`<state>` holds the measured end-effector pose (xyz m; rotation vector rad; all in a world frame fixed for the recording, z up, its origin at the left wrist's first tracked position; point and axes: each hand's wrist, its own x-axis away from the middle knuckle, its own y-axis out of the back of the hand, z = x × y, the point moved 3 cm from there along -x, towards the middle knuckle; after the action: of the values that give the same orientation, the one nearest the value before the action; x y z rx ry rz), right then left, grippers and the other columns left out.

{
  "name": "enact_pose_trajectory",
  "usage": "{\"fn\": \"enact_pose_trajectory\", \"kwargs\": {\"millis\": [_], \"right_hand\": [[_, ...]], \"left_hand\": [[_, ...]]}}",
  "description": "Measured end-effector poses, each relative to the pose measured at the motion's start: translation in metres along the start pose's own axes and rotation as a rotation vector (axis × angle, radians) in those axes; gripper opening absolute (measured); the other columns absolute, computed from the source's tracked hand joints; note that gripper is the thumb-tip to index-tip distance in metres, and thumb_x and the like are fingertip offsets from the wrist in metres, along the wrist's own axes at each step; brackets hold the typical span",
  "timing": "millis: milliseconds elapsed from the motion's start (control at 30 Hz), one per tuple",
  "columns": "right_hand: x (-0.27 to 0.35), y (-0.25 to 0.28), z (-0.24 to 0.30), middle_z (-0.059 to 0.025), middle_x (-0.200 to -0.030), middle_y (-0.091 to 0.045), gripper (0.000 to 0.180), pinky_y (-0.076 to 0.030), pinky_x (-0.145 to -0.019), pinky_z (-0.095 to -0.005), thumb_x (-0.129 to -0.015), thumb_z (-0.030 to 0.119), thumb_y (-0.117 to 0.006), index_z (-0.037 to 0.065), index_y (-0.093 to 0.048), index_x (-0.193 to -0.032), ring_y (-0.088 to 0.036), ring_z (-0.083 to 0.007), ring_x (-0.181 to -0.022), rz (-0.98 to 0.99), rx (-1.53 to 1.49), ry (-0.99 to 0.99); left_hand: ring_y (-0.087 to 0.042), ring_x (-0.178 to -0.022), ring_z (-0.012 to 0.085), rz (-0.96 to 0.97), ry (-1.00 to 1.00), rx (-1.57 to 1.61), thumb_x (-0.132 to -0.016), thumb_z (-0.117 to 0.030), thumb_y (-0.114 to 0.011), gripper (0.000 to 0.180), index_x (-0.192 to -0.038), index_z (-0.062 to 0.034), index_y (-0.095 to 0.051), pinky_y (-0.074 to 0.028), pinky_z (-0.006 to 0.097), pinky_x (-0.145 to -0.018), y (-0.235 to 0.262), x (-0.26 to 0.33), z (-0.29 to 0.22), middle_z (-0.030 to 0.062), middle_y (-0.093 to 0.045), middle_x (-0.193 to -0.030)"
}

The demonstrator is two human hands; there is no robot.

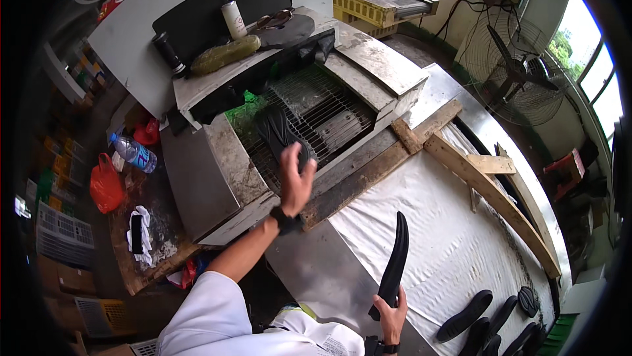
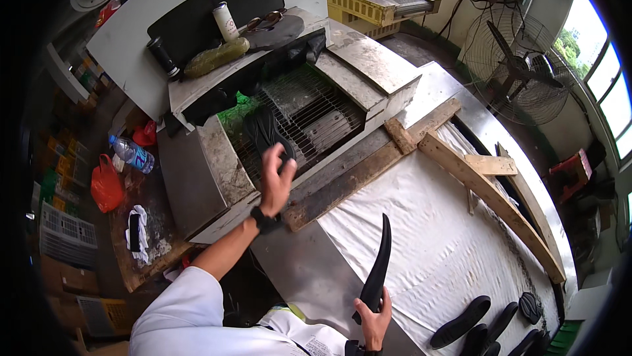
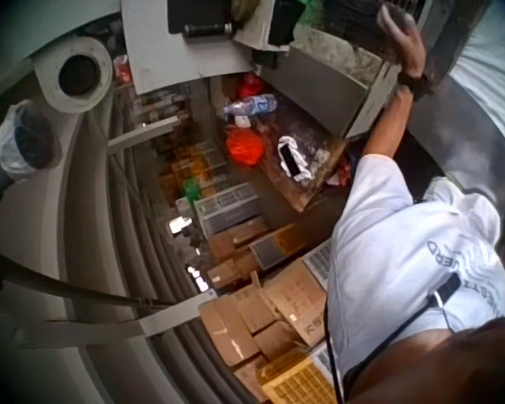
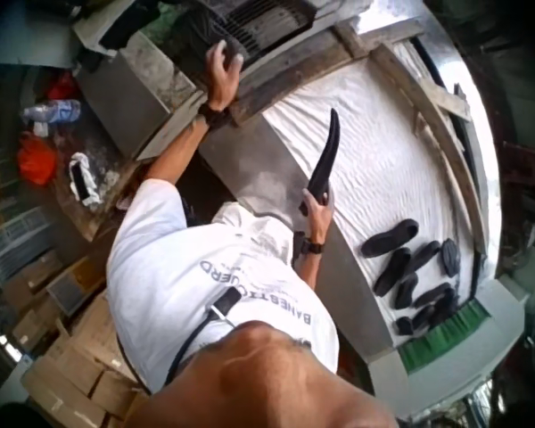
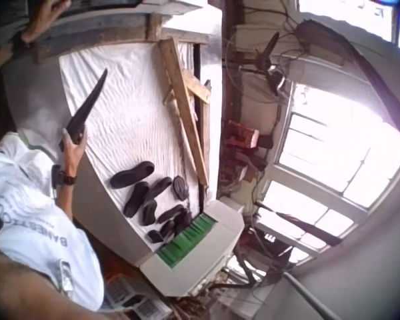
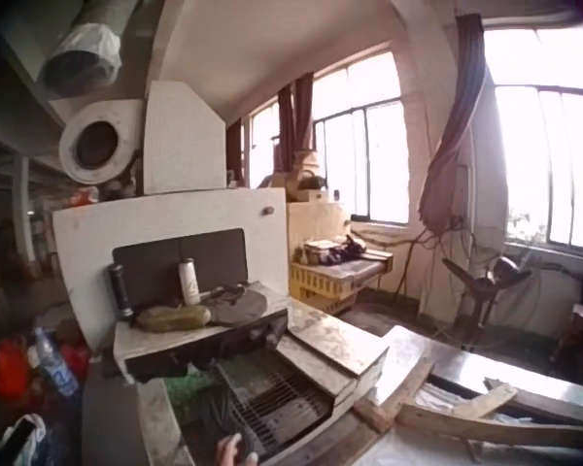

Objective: The person is sorting and organizing black shoe soles on a conveyor belt and workbench in a factory setting.

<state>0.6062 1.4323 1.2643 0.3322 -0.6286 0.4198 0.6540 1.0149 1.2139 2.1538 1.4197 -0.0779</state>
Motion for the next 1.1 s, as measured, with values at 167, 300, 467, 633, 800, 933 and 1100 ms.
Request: {"fn": "enact_pose_trajectory", "kwargs": {"millis": [167, 300, 467, 633, 800, 933, 1100], "right_hand": [[-0.013, -0.066, 0.015, -0.0241, -0.133, -0.053, 0.09, -0.043, -0.103, -0.0486, -0.07, 0.025, -0.086, -0.003, -0.043, -0.145, -0.054, -0.0387, -0.122, -0.2, 0.619, 0.518], [0.006, -0.092, 0.052, -0.0228, -0.143, -0.047, 0.089, -0.042, -0.105, -0.0492, -0.074, 0.028, -0.087, 0.001, -0.043, -0.146, -0.051, -0.04, -0.126, -0.164, 0.707, 0.684], [0.01, -0.067, 0.013, -0.0179, -0.137, -0.052, 0.078, -0.057, -0.084, -0.0422, -0.084, 0.035, -0.081, 0.005, -0.044, -0.146, -0.067, -0.028, -0.102, -0.087, 0.532, 0.422], [0.017, -0.041, -0.032, -0.0163, -0.135, -0.055, 0.07, -0.057, -0.081, -0.0422, -0.088, 0.036, -0.076, 0.006, -0.047, -0.144, -0.071, -0.0271, -0.091, -0.053, 0.607, 0.344], [0.048, 0.1, -0.08, -0.0159, -0.13, -0.058, 0.064, -0.057, -0.081, -0.0418, -0.086, 0.034, -0.075, 0.005, -0.052, -0.139, -0.07, -0.0267, -0.094, -0.54, 0.573, 0.086], [0.028, 0.215, -0.129, -0.0234, -0.133, -0.053, 0.067, -0.046, -0.103, -0.0468, -0.084, 0.028, -0.077, -0.002, -0.049, -0.137, -0.054, -0.0409, -0.122, -0.944, 0.642, 0.051], [-0.03, 0.307, -0.168, -0.0226, -0.134, -0.053, 0.075, -0.045, -0.103, -0.0503, -0.082, 0.041, -0.077, 0.0, -0.047, -0.138, -0.051, -0.0402, -0.125, -1.057, 0.453, -0.307]], "left_hand": [[-0.053, -0.122, 0.0258, 0.638, 0.406, 0.689, -0.092, -0.03, -0.077, 0.081, -0.147, 0.0083, -0.031, -0.043, 0.038, -0.106, -0.032, 0.19, -0.112, 0.0181, -0.051, -0.133], [-0.057, -0.116, 0.0171, 0.516, 0.662, 0.91, -0.091, -0.008, -0.072, 0.058, -0.139, 0.0061, -0.042, -0.048, 0.033, -0.102, -0.044, 0.161, -0.094, 0.0116, -0.059, -0.127], [-0.062, -0.101, 0.015, 0.281, 0.518, 0.762, -0.095, -0.018, -0.07, 0.038, -0.126, -0.0001, -0.059, -0.051, 0.032, -0.091, -0.086, 0.016, -0.013, 0.0072, -0.065, -0.119], [-0.066, -0.102, 0.0381, -0.175, 0.123, -0.163, -0.089, -0.04, -0.076, 0.067, -0.123, 0.0154, -0.058, -0.051, 0.041, -0.096, -0.036, -0.166, 0.202, 0.0256, -0.069, -0.112], [-0.046, -0.134, 0.0369, 0.051, -0.326, -0.154, -0.092, -0.014, -0.072, 0.057, -0.141, 0.0012, -0.05, -0.037, 0.045, -0.113, -0.121, -0.047, 0.037, 0.0208, -0.049, -0.143], [-0.051, -0.127, 0.0263, 0.569, -0.119, 0.192, -0.093, 0.0, -0.062, 0.04, -0.133, -0.0006, -0.055, -0.04, 0.04, -0.111, -0.12, 0.113, -0.069, 0.0132, -0.051, -0.136], [-0.057, -0.117, 0.0257, 1.055, 0.125, 0.312, -0.089, -0.002, -0.066, 0.029, -0.118, -0.0009, -0.063, -0.052, 0.035, -0.095, -0.149, 0.316, -0.15, 0.0126, -0.056, -0.127]]}}
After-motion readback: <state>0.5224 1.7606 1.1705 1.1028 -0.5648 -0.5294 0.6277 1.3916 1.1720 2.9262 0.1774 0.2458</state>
